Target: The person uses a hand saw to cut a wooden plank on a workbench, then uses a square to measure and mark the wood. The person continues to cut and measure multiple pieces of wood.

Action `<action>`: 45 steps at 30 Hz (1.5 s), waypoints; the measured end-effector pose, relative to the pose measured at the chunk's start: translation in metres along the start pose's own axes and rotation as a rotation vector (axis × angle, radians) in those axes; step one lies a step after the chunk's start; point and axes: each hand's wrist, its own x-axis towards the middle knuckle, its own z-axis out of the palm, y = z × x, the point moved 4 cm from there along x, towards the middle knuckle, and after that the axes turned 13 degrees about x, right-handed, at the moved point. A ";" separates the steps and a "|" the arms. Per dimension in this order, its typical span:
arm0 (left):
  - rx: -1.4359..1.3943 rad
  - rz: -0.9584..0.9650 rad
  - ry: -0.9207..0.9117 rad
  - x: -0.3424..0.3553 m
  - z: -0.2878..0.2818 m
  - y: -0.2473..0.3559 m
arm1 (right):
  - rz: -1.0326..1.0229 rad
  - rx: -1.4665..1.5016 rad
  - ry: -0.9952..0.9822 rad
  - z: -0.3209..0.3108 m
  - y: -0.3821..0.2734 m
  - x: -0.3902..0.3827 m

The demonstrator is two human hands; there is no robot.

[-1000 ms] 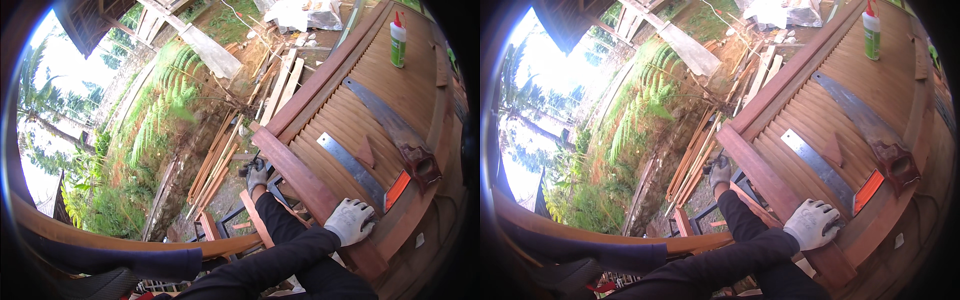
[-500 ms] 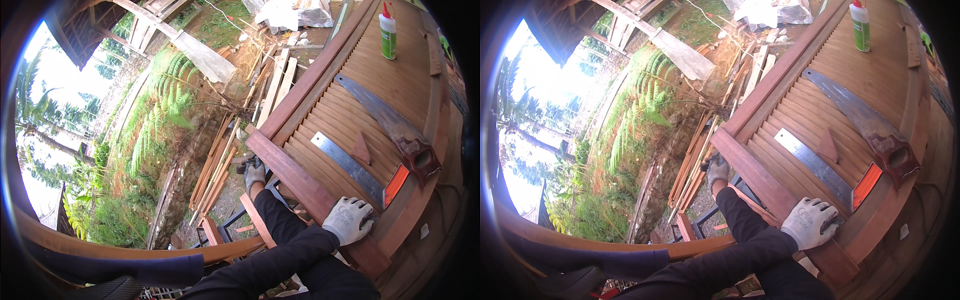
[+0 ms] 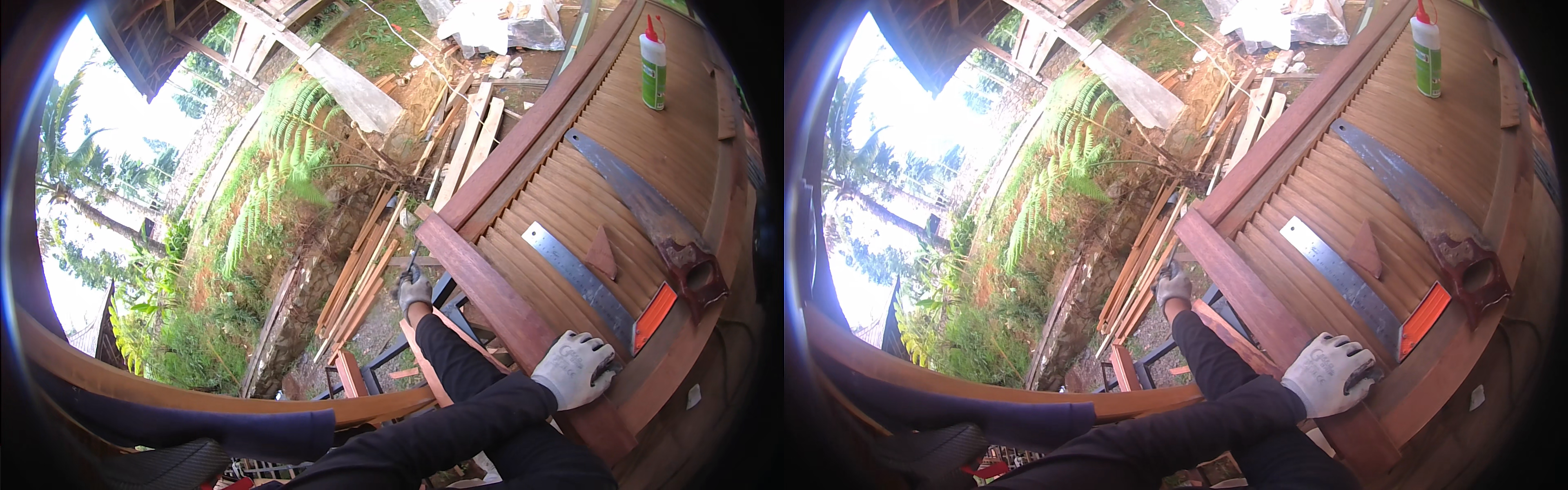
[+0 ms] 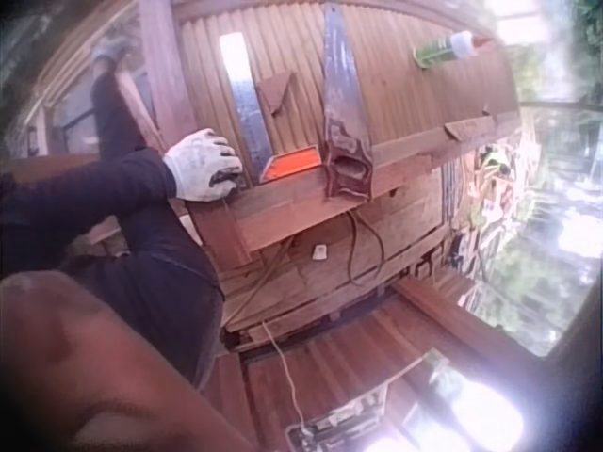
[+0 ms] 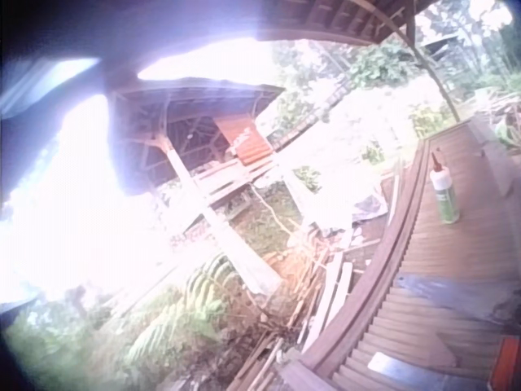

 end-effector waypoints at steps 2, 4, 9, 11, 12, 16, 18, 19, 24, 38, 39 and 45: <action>-0.003 -0.011 0.008 -0.005 0.000 -0.001 | -0.195 -0.608 -0.116 0.003 0.011 -0.002; 0.016 -0.031 0.014 -0.009 -0.001 0.000 | -0.219 -0.912 -0.257 0.003 0.017 -0.010; 0.040 0.029 0.006 0.005 -0.003 0.009 | -0.130 -0.661 -0.160 -0.105 0.067 -0.028; 0.073 -0.012 0.031 -0.003 -0.004 0.002 | -0.307 -0.969 0.013 -0.166 0.070 -0.099; 0.057 -0.034 0.080 -0.008 -0.003 -0.004 | -0.287 -1.101 -0.077 -0.194 0.066 -0.138; 0.073 -0.029 0.259 -0.005 -0.002 -0.006 | -0.154 -1.249 -0.122 -0.337 0.014 -0.297; 0.061 -0.016 0.259 -0.001 -0.005 0.002 | 0.051 -1.184 0.122 -0.389 -0.030 -0.399; 0.096 0.003 0.333 0.000 0.000 0.001 | -0.118 -1.146 0.321 -0.419 -0.039 -0.448; 0.215 -0.051 0.362 -0.002 0.006 0.009 | -0.271 -0.539 1.158 -0.513 -0.046 -0.659; 0.387 -0.482 0.618 -0.010 -0.003 -0.004 | -0.661 -0.675 0.563 -0.508 -0.288 -0.441; 0.398 -0.615 0.594 -0.024 -0.001 -0.006 | -0.729 -0.888 0.483 -0.497 -0.313 -0.433; 0.221 -1.444 0.379 -0.030 -0.001 -0.032 | -0.703 -1.104 0.117 -0.455 -0.394 -0.385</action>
